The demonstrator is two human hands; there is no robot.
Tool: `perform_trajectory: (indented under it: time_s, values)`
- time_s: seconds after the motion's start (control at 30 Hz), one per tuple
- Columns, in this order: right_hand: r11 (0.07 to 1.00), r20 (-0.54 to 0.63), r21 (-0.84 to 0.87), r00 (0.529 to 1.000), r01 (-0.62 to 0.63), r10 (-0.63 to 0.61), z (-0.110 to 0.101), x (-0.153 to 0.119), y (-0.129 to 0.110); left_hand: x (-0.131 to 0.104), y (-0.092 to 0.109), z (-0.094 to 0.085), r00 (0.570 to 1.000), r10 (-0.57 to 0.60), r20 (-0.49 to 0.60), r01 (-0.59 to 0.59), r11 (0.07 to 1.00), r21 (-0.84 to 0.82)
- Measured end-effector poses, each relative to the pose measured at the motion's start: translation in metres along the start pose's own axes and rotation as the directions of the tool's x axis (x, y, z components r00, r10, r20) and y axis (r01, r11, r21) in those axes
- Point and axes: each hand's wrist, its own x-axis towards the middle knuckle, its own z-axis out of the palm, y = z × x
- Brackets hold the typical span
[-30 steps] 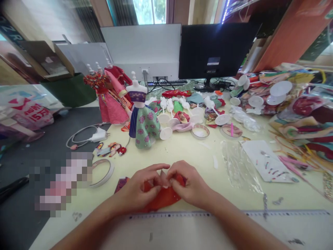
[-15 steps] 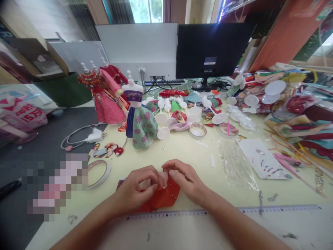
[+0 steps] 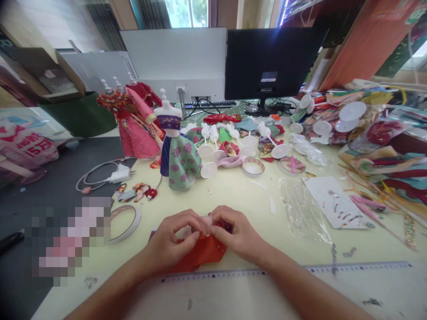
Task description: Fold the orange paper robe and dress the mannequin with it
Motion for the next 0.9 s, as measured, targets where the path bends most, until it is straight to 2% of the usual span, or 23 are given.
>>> perform_trajectory:
  time_s: [0.1, 0.2, 0.47, 0.67, 0.8, 0.9]
  values:
    - [0.999, -0.025, 0.053, 1.0, -0.006, 0.008, 0.001, -0.001, 0.001, 0.0, 0.0, 0.0, 1.0, -0.007, -0.009, 0.007, 1.0, 0.001]
    - [0.997, -0.068, 0.08, 0.998, -0.007, 0.012, 0.001, -0.001, 0.001, 0.0, -0.001, 0.001, 0.998, 0.015, -0.063, -0.013, 1.0, 0.027]
    - [0.999, -0.278, -0.034, 0.959, 0.036, -0.044, 0.004, -0.008, 0.007, -0.003, -0.003, 0.004, 0.969, 0.089, -0.232, -0.056, 0.988, 0.147]
    - [0.998, -0.338, -0.034, 0.939, 0.048, -0.057, 0.012, -0.01, 0.006, -0.009, 0.004, 0.008, 0.96, 0.126, -0.251, -0.088, 0.984, 0.157]
    - [0.996, -0.324, -0.049, 0.942, 0.073, -0.085, 0.014, -0.011, 0.003, -0.01, 0.008, 0.009, 0.979, 0.052, -0.198, -0.039, 0.997, 0.072]
    - [0.992, -0.307, -0.094, 0.945, 0.089, -0.114, 0.015, -0.012, 0.0, -0.009, 0.009, 0.011, 0.984, -0.103, -0.147, 0.102, 0.995, -0.01]
